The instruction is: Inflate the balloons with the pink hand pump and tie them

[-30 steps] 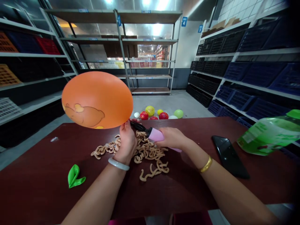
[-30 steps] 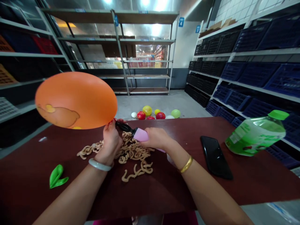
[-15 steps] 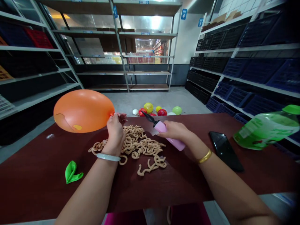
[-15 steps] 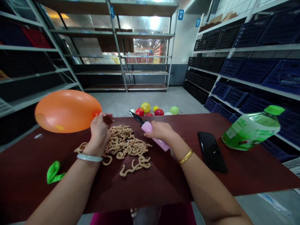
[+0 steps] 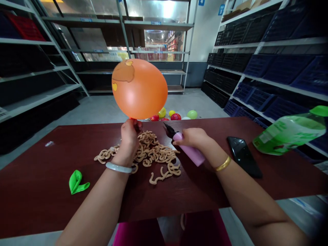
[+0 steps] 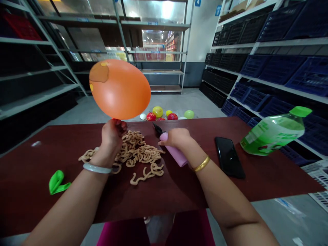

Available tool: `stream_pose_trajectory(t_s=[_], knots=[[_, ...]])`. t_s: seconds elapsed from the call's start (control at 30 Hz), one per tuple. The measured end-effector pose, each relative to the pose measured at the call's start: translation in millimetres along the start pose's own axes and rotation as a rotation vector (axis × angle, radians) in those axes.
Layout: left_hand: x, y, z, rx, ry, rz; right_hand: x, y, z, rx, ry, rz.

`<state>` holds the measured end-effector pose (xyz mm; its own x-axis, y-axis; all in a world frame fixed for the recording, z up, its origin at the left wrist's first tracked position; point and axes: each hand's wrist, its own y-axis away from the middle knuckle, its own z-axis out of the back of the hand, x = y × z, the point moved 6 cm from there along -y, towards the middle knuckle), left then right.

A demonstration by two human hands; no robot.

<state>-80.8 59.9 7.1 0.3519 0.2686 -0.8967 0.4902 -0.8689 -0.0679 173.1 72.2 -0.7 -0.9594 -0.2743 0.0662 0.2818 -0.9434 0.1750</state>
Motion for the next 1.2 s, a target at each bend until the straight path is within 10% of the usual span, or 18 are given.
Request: stream_pose_trajectory(t_s=[0.2, 0.6, 0.97, 1.2], knots=[[3, 11, -9.7, 0.107, 0.061, 0.106, 37, 9, 15, -0.442, -0.034, 0.502], [14, 22, -23.9, 0.214, -0.098, 0.145, 70, 12, -14, -0.338, 0.055, 0.669], [19, 30, -31.5, 0.374, -0.003, 0.227, 34, 4, 18, -0.045, -1.488, 0.48], [35, 42, -36.5, 0.396, 0.136, 0.351, 40, 5, 18, -0.062, -1.529, 0.519]])
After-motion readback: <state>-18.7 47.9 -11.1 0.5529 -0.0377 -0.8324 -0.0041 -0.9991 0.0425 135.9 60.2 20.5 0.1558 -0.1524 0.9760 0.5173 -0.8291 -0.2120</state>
